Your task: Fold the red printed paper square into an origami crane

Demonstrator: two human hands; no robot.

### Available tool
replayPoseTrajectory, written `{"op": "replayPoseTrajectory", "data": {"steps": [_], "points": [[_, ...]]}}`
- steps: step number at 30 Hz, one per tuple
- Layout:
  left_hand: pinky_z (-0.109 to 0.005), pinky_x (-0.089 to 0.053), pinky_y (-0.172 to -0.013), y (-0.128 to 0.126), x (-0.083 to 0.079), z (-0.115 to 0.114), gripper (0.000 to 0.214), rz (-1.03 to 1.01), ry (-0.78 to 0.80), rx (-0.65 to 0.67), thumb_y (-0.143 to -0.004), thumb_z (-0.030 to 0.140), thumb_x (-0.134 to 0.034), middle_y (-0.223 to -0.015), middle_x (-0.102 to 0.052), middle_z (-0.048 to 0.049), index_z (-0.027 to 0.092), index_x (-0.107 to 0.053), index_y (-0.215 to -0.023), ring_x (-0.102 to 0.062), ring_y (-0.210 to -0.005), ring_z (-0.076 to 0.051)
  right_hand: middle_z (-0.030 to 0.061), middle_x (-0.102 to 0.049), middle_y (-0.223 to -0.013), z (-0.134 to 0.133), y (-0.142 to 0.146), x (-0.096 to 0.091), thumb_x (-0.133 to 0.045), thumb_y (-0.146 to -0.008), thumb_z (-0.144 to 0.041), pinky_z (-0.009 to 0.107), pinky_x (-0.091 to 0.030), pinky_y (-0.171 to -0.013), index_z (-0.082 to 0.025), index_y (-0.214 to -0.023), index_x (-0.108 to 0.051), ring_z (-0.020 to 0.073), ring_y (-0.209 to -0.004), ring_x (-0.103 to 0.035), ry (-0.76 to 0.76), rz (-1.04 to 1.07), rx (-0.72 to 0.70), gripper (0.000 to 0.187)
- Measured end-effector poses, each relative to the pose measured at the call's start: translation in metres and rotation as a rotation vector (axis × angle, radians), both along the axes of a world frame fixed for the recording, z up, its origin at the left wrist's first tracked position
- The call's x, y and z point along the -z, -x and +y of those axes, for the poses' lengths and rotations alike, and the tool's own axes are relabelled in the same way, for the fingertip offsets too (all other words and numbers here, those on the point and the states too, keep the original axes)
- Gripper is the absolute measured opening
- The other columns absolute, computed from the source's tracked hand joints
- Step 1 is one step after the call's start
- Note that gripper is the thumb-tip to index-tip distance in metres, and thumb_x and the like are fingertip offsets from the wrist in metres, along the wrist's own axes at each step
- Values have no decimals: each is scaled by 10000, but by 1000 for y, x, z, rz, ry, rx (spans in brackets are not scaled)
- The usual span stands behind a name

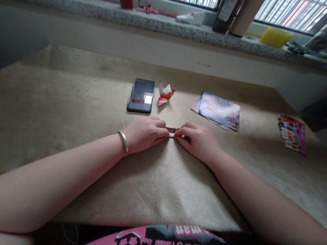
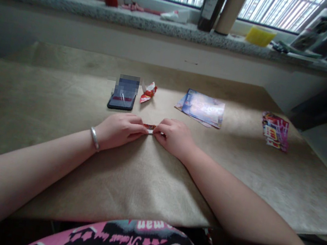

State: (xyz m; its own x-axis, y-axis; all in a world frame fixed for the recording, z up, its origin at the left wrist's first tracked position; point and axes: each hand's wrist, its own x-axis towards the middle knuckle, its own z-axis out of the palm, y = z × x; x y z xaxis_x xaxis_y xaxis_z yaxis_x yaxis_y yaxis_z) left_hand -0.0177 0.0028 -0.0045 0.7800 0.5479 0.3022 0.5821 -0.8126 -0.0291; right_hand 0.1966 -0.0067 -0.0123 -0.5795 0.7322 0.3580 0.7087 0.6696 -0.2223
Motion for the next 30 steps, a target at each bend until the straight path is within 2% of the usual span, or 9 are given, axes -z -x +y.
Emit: {"op": "replayPoseTrajectory", "data": {"steps": [6,11,19,26,30], "points": [[-236,-400,-626,0,1,-1,202,7,-16,1,-895,257,-478,-822,-628,-11,243,-675,-941,-550,-743,-136,34,-659,-843,-3,2,-2,-529,-842,-277,252,-385,-676,-206,-821,-689,150,-755,-578,-4,-17,30,176],[-228,-385,-605,0,3,-1,231,-18,-36,11,-903,261,-467,-810,-625,-6,293,-672,-1007,-540,-715,-124,34,-646,-788,-6,6,-5,-520,-845,-275,270,-363,-673,-203,-795,-685,154,-726,-562,-16,-46,75,187],[-234,-355,-564,-6,-3,-8,203,34,-68,-61,-889,268,-506,-783,-609,-15,289,-695,-957,-536,-702,-130,39,-619,-773,-4,8,-3,-527,-827,-248,257,-362,-659,-182,-778,-663,147,-714,-547,59,6,87,159],[-243,-369,-579,-8,-6,-8,194,60,-27,-59,-885,251,-511,-800,-602,-25,260,-694,-949,-532,-724,-140,45,-666,-861,-8,6,-5,-476,-860,-242,299,-341,-720,-212,-853,-674,176,-787,-537,-73,-114,13,200],[-250,-387,-622,-7,-4,-5,217,40,8,-42,-907,253,-479,-810,-599,-28,262,-688,-966,-522,-733,-141,49,-666,-847,-12,7,-9,-475,-860,-262,308,-330,-696,-212,-862,-683,180,-775,-536,-102,-193,50,213]]}}
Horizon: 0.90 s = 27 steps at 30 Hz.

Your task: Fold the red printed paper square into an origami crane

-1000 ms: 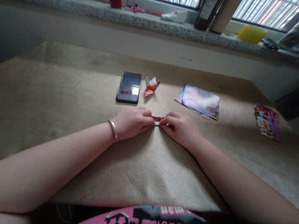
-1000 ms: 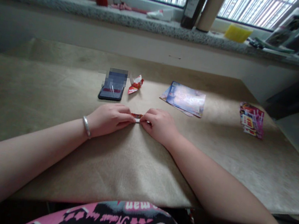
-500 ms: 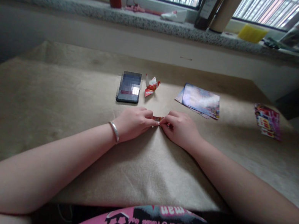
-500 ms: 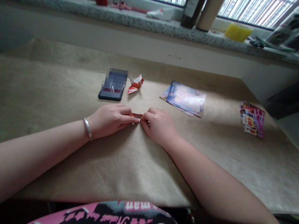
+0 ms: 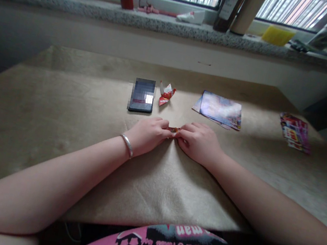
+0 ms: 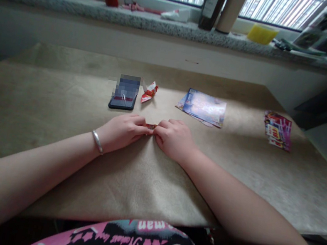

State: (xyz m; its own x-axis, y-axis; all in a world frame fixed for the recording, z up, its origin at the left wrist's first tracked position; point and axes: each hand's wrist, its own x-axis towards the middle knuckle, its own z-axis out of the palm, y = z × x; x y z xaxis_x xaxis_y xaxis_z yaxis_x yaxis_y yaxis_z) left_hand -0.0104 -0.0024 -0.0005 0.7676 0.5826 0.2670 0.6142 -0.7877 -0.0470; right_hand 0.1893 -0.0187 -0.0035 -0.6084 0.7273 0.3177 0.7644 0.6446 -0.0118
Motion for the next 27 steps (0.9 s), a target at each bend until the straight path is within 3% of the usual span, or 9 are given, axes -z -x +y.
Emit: {"op": "replayPoseTrajectory", "data": {"steps": [12,27], "points": [[-265,-412,-658,4,-4,1,232,61,-2,44,-891,195,-462,-807,-592,-55,198,-694,-889,-510,-713,-144,37,-664,-833,-1,-6,-14,-488,-819,-221,286,-305,-584,-235,-829,-705,172,-757,-559,62,-109,53,217],[-261,-477,-771,17,-17,5,250,145,114,125,-849,137,-476,-891,-634,-63,193,-705,-931,-587,-836,-145,18,-677,-839,0,-14,-13,-496,-801,-219,283,-329,-585,-272,-822,-726,173,-767,-591,78,-92,36,237]]}}
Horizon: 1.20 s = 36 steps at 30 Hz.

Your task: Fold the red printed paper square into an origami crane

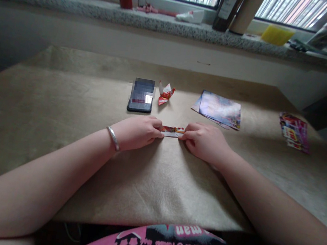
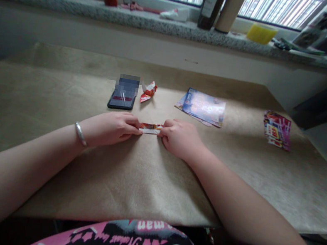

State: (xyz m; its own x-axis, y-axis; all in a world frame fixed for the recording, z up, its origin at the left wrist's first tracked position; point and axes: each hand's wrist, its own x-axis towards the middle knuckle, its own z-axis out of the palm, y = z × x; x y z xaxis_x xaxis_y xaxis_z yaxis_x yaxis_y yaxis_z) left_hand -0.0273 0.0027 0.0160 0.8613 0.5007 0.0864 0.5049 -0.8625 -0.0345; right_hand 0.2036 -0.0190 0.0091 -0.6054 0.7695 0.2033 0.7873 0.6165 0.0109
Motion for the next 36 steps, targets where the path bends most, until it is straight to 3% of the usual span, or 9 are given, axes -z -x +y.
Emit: {"op": "replayPoseTrajectory", "data": {"steps": [10,15,21,29,34,36], "points": [[-264,-469,-762,2,3,3,258,4,-57,54,-878,155,-441,-919,-636,-68,178,-671,-994,-565,-822,-141,26,-682,-857,4,-10,5,-511,-769,-167,274,-409,-682,-240,-815,-726,177,-800,-601,67,98,-31,231],[-265,-457,-769,-2,6,2,305,-20,-69,61,-917,213,-412,-956,-621,-65,204,-598,-1159,-541,-834,-147,27,-687,-836,7,-9,7,-505,-765,-159,277,-425,-700,-230,-778,-724,184,-805,-609,81,171,-29,230],[-269,-451,-751,-9,9,-4,278,-27,-113,35,-912,228,-425,-932,-596,-70,189,-636,-1088,-522,-832,-161,26,-688,-786,14,-12,13,-503,-737,-116,253,-433,-717,-204,-746,-713,163,-776,-611,151,314,-45,228],[-278,-468,-732,-10,13,-4,273,-133,-62,-3,-912,210,-410,-942,-607,-59,207,-663,-1016,-547,-840,-159,27,-672,-883,3,-5,11,-492,-813,-215,255,-354,-620,-238,-892,-695,162,-783,-587,-3,194,-13,219],[-289,-475,-805,-12,18,-3,223,-290,5,-56,-865,167,-470,-1145,-558,-98,177,-672,-958,-573,-868,-135,22,-657,-884,1,0,11,-471,-859,-267,266,-314,-610,-253,-919,-675,161,-782,-561,-61,109,-46,214],[-298,-471,-826,-12,18,-3,221,-281,26,-54,-863,168,-475,-1092,-592,-81,189,-664,-977,-573,-894,-148,24,-653,-890,1,0,12,-464,-879,-309,266,-309,-616,-254,-928,-670,157,-778,-550,-70,99,-61,219]]}}
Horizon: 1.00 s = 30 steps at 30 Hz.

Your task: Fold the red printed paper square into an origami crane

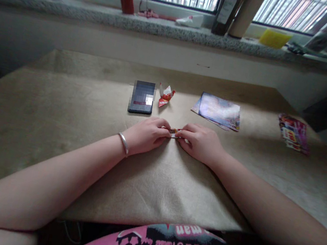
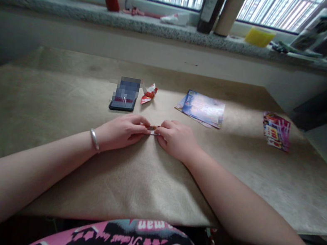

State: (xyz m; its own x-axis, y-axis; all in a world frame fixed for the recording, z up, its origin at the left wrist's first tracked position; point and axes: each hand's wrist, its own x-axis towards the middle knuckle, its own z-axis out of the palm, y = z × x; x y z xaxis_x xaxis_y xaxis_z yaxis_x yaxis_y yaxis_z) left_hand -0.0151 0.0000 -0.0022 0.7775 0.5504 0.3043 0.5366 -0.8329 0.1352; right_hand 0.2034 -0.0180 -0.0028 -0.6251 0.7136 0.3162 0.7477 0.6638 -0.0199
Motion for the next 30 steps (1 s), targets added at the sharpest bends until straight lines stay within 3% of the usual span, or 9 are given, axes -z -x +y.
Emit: {"op": "replayPoseTrajectory", "data": {"steps": [3,10,18,24,30], "points": [[-304,-471,-820,-2,-3,-1,209,58,9,-17,-874,192,-471,-937,-637,-59,181,-651,-981,-572,-884,-167,29,-648,-880,0,1,-1,-451,-898,-353,272,-302,-617,-246,-894,-671,157,-776,-534,-14,-22,-13,244],[-307,-475,-769,-7,-6,-4,186,128,-63,-85,-877,228,-460,-912,-651,-67,159,-625,-930,-591,-858,-191,51,-629,-876,-1,11,-4,-451,-895,-342,291,-311,-635,-208,-883,-631,183,-805,-503,-56,-90,-4,225],[-290,-486,-734,-10,1,-1,328,14,-13,-219,-831,272,-561,-916,-691,-38,160,-504,-1134,-630,-887,-199,39,-636,-889,2,11,2,-403,-920,-356,292,-314,-630,-220,-905,-626,180,-825,-516,-47,-46,21,262],[-282,-475,-731,-11,1,1,279,-4,-36,-209,-838,253,-529,-947,-694,-31,175,-537,-1106,-633,-879,-190,45,-642,-881,7,12,0,-410,-916,-324,292,-333,-663,-210,-905,-646,180,-826,-518,-37,-26,-13,262],[-271,-454,-682,-11,-3,3,181,6,-26,-229,-856,285,-510,-882,-684,-31,185,-621,-957,-629,-798,-178,71,-640,-877,9,17,2,-406,-914,-311,292,-355,-694,-180,-876,-637,190,-833,-527,17,31,69,269]]}}
